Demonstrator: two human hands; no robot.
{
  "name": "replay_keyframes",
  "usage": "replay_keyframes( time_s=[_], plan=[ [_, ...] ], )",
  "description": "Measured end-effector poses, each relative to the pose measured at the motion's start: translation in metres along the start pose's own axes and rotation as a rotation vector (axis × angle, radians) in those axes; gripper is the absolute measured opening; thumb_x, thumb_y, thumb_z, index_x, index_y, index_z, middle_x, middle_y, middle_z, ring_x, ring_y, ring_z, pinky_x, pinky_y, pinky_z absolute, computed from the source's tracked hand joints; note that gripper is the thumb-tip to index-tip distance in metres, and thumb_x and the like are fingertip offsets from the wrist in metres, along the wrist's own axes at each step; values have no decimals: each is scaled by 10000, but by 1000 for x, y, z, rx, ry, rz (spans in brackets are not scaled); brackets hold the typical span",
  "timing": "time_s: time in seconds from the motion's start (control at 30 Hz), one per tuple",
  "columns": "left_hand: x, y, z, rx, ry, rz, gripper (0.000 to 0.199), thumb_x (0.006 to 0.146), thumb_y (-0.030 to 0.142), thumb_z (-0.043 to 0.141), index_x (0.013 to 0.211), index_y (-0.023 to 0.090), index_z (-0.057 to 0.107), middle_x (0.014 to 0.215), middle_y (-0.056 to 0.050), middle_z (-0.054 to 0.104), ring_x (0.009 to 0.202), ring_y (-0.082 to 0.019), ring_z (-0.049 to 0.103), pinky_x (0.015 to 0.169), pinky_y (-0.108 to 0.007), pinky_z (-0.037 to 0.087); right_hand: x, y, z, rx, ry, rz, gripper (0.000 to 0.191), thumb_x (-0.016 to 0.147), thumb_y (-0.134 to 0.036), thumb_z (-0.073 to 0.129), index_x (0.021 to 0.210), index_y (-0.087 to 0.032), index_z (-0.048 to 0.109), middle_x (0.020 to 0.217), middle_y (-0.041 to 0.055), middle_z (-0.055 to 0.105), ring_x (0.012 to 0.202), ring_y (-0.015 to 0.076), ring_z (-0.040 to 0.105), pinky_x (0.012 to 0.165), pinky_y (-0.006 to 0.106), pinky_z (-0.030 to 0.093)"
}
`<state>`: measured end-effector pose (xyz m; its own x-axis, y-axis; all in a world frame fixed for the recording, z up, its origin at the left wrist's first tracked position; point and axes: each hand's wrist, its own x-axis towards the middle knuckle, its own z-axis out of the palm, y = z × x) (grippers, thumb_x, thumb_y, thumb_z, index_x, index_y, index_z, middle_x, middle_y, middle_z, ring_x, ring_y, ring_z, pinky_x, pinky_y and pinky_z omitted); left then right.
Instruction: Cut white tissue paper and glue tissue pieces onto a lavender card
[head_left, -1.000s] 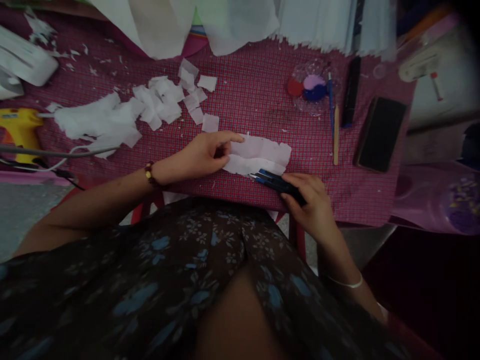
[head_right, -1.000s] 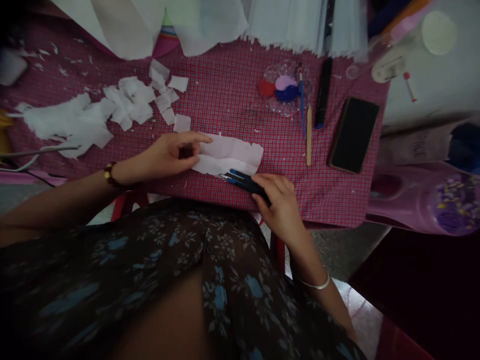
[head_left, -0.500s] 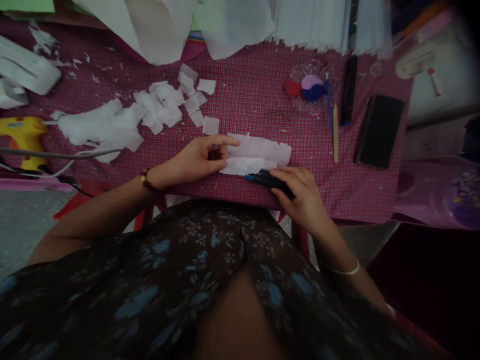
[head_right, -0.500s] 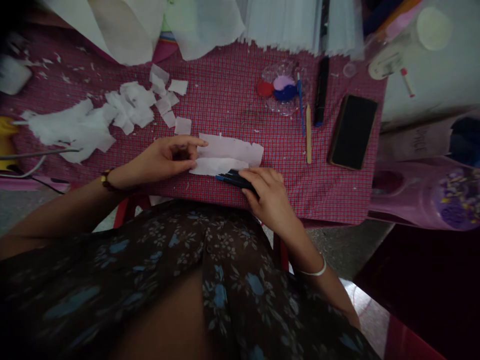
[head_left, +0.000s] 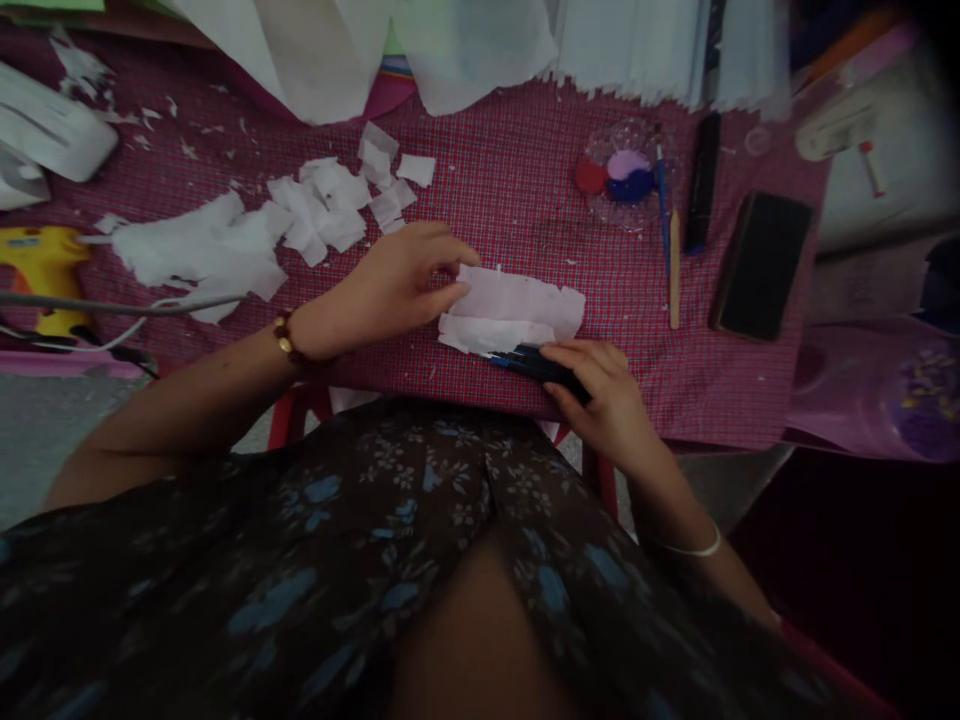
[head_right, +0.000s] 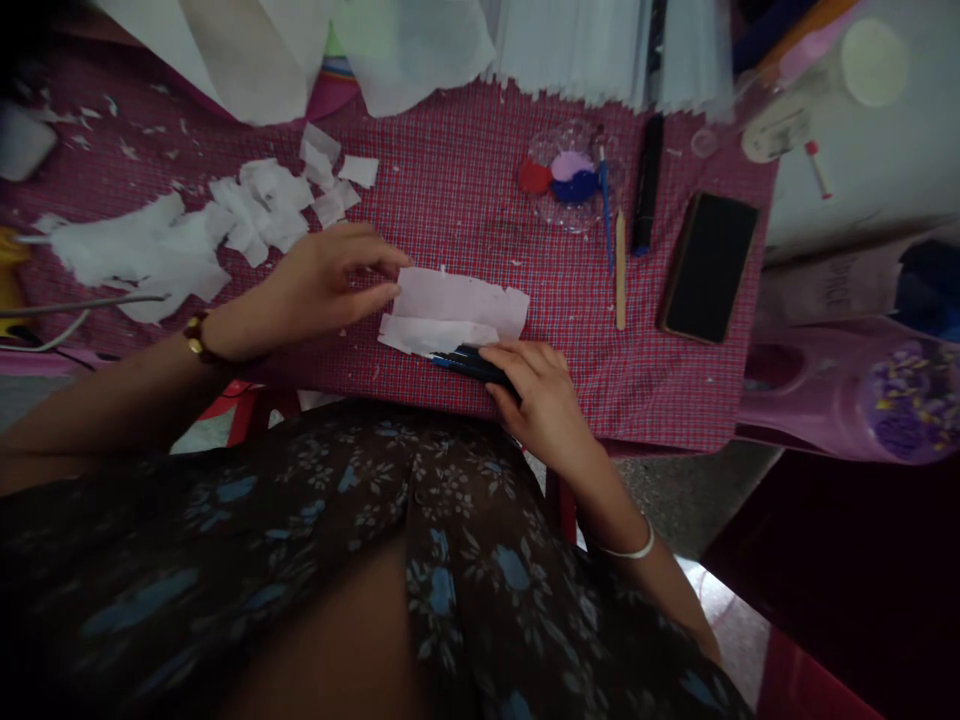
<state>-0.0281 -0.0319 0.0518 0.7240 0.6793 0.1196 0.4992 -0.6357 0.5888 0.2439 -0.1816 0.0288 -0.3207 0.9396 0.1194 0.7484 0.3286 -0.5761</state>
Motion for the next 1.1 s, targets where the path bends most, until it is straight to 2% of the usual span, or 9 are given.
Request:
replay_keyframes(
  time_s=[0.1,0.23,0.37,0.6,0.7,0.77,0.83,0.9,1.1],
  plan=[
    [17,7,3,61,-111,138,370,972,400,464,1173,174,678,1114,-135,689,1069,-274,622,970,-416,463,1,0,0,-1,5,-4,377,951,-211,592,1322,-281,588,1235,89,690,1128,306,617,944,505,495],
    [33,3,33,139,-260,331,494,973,472,457,1355,183,576,1432,-132,572,1341,-315,484,1149,-506,320,2,-4,-1,1,8,8,364,946,-197,604,1303,-269,602,1216,93,696,1107,302,623,932,496,497],
    [35,-10,56,169,-274,402,514,966,448,492,1432,232,497,1580,-87,436,1466,-311,339,1218,-570,148,-4,-9,-1,-22,-5,20,339,953,-202,596,1288,-252,618,1223,109,697,1112,315,622,914,497,493],
    [33,-9,54,102,-238,386,496,933,386,568,1403,232,523,1561,-94,459,1474,-327,349,1213,-564,158,-37,-8,-5,-18,-7,54,345,927,-177,632,1260,-267,616,1202,98,712,1074,310,645,883,493,506],
    [34,-4,41,-24,-153,292,405,956,398,524,1314,216,584,1438,-103,573,1369,-297,473,1145,-505,314,-48,-6,-10,-3,52,103,344,918,-181,649,1246,-278,621,1172,93,725,1073,314,661,889,506,510],
    [32,0,30,-126,-75,157,331,974,395,474,1175,195,645,1227,-114,676,1154,-253,597,993,-430,446,-54,-5,-13,8,76,127,345,922,-189,650,1252,-283,618,1172,95,727,1084,315,664,900,516,509],
    [30,4,21,-185,-61,38,287,960,358,473,1046,172,674,1030,-102,711,932,-210,633,826,-362,485,-57,-4,-14,20,88,139,343,923,-199,655,1254,-281,618,1179,101,726,1098,318,663,910,523,507],
    [28,7,18,-187,-142,-3,236,892,311,549,998,148,682,924,-80,706,806,-181,622,733,-319,469,-59,-2,-15,24,98,145,332,920,-206,660,1244,-275,627,1174,106,727,1102,323,662,914,527,506],
    [39,13,31,-24,-379,109,180,732,197,639,901,153,684,838,-37,646,712,-151,554,691,-285,426,-59,-2,-12,30,95,144,321,920,-216,657,1235,-274,642,1185,111,725,1106,327,660,925,543,501]
  ],
)
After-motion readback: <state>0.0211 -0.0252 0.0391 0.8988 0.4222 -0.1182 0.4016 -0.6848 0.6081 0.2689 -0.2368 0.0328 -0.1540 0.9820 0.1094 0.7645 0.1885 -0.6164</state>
